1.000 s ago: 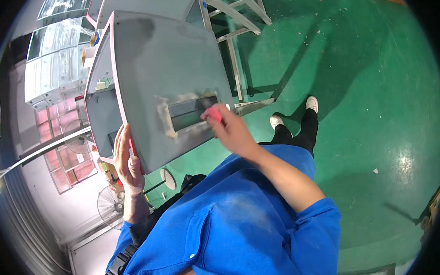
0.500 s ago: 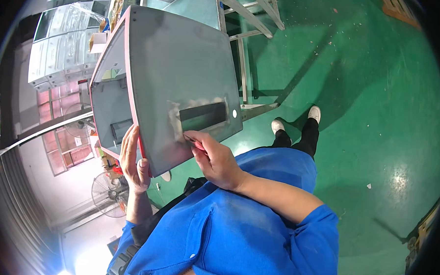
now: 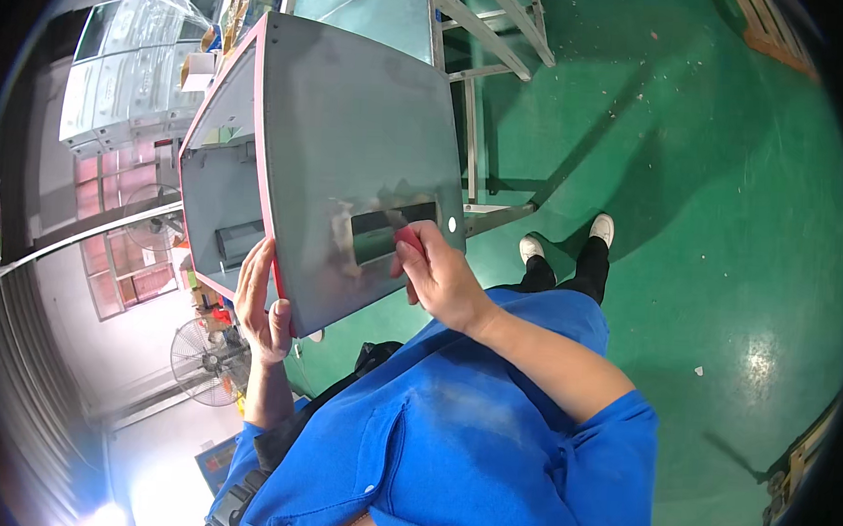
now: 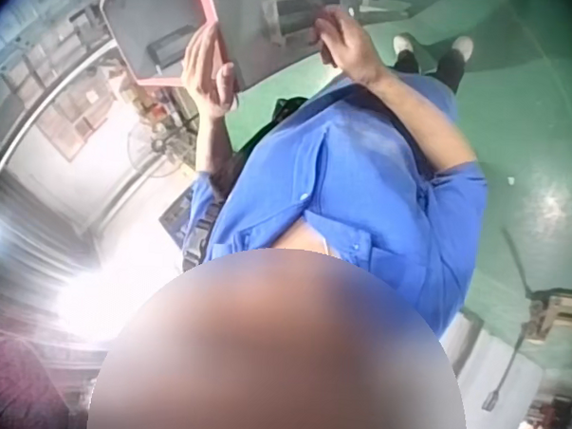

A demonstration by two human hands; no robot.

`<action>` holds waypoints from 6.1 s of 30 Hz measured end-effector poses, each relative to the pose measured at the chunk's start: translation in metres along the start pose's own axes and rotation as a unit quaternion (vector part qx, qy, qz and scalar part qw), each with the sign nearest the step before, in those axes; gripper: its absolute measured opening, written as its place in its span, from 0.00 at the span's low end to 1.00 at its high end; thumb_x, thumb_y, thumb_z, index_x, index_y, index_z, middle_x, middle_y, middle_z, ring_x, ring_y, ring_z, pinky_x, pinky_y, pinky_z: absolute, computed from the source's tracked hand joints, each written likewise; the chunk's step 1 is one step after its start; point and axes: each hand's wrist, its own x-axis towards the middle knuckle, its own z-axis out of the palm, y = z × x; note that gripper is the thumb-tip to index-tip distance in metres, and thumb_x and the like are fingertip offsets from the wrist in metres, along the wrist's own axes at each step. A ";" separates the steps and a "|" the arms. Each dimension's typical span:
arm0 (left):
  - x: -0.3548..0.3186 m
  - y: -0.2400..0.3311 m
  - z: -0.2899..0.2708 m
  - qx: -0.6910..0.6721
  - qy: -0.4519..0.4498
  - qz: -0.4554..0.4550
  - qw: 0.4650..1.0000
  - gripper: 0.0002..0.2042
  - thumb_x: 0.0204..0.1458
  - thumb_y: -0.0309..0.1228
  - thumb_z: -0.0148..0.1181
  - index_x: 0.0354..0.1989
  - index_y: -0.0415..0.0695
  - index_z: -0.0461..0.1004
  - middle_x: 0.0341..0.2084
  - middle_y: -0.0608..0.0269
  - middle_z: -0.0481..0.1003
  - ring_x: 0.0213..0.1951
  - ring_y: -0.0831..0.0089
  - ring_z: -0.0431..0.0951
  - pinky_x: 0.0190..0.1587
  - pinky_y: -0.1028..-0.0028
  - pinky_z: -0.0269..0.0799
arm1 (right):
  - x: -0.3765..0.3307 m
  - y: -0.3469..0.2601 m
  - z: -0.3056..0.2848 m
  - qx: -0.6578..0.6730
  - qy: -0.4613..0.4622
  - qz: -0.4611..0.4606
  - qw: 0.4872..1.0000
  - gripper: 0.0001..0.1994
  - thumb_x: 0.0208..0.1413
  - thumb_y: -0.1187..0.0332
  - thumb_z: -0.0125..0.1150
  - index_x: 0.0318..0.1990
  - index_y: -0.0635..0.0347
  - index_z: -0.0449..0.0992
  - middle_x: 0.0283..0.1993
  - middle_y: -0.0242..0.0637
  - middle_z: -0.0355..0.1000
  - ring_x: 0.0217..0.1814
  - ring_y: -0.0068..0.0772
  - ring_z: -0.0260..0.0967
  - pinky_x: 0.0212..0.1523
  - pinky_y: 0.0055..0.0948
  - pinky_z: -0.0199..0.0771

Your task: Applying red adhesive tape to the edges of metal cabinet enclosures and trimming the excess with a utility knife.

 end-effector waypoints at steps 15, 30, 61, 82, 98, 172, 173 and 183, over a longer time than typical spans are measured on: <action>0.001 0.000 0.001 -0.016 0.004 0.012 1.000 0.26 0.50 0.43 0.48 0.50 0.33 0.64 0.45 0.48 0.69 0.46 0.51 0.70 0.47 0.63 0.65 | 0.017 -0.052 0.000 -0.334 -0.174 0.081 0.923 0.14 0.56 0.63 0.43 0.35 0.66 0.69 0.26 0.50 0.69 0.29 0.49 0.68 0.33 0.40 0.67; 0.001 0.004 0.000 -0.032 0.005 0.003 0.999 0.24 0.49 0.39 0.50 0.51 0.34 0.64 0.45 0.47 0.69 0.45 0.52 0.71 0.47 0.64 0.65 | 0.024 -0.024 -0.005 -0.507 0.027 -0.287 0.812 0.14 0.38 0.72 0.63 0.36 0.58 0.69 0.28 0.39 0.68 0.27 0.43 0.69 0.26 0.35 0.69; 0.000 0.009 -0.003 -0.013 -0.031 -0.015 0.999 0.27 0.54 0.43 0.45 0.56 0.35 0.58 0.42 0.49 0.71 0.30 0.63 0.74 0.33 0.72 0.68 | 0.058 -0.058 -0.009 -0.600 -0.016 -0.373 0.708 0.06 0.42 0.66 0.60 0.20 0.56 0.72 0.18 0.34 0.64 0.22 0.37 0.67 0.22 0.33 0.66; 0.000 0.003 0.000 -0.015 -0.017 0.011 1.000 0.27 0.53 0.43 0.45 0.56 0.35 0.58 0.33 0.50 0.73 0.24 0.63 0.72 0.29 0.72 0.68 | 0.060 -0.065 -0.012 -0.613 -0.055 -0.304 0.727 0.04 0.39 0.67 0.61 0.24 0.54 0.74 0.22 0.33 0.68 0.25 0.39 0.68 0.24 0.36 0.67; 0.001 0.008 -0.001 -0.021 -0.027 -0.016 0.999 0.27 0.53 0.42 0.45 0.56 0.36 0.58 0.30 0.51 0.73 0.20 0.66 0.68 0.27 0.73 0.66 | 0.064 -0.067 -0.015 -0.614 -0.070 -0.286 0.732 0.05 0.40 0.65 0.60 0.23 0.54 0.75 0.20 0.35 0.69 0.25 0.39 0.69 0.24 0.34 0.68; 0.000 0.016 -0.002 0.000 -0.059 -0.025 0.998 0.26 0.56 0.41 0.39 0.60 0.37 0.51 0.08 0.61 0.63 0.12 0.72 0.66 0.19 0.75 0.62 | 0.048 -0.024 -0.042 -0.204 0.022 -0.074 0.976 0.10 0.49 0.71 0.55 0.37 0.65 0.63 0.25 0.32 0.67 0.22 0.19 0.60 0.25 0.21 0.63; 0.002 0.017 -0.001 0.004 -0.060 -0.019 0.998 0.26 0.56 0.41 0.39 0.60 0.37 0.51 0.09 0.61 0.63 0.12 0.72 0.66 0.19 0.75 0.62 | 0.049 -0.015 -0.035 -0.274 0.053 -0.130 0.951 0.13 0.49 0.70 0.58 0.38 0.65 0.63 0.26 0.32 0.65 0.25 0.19 0.60 0.27 0.20 0.62; -0.001 0.012 -0.001 -0.006 -0.052 -0.030 0.998 0.27 0.56 0.43 0.39 0.59 0.35 0.52 0.09 0.62 0.62 0.11 0.72 0.64 0.19 0.75 0.60 | 0.031 -0.022 -0.023 -0.327 0.032 -0.159 0.931 0.07 0.53 0.65 0.53 0.34 0.60 0.68 0.22 0.38 0.68 0.22 0.33 0.66 0.25 0.28 0.64</action>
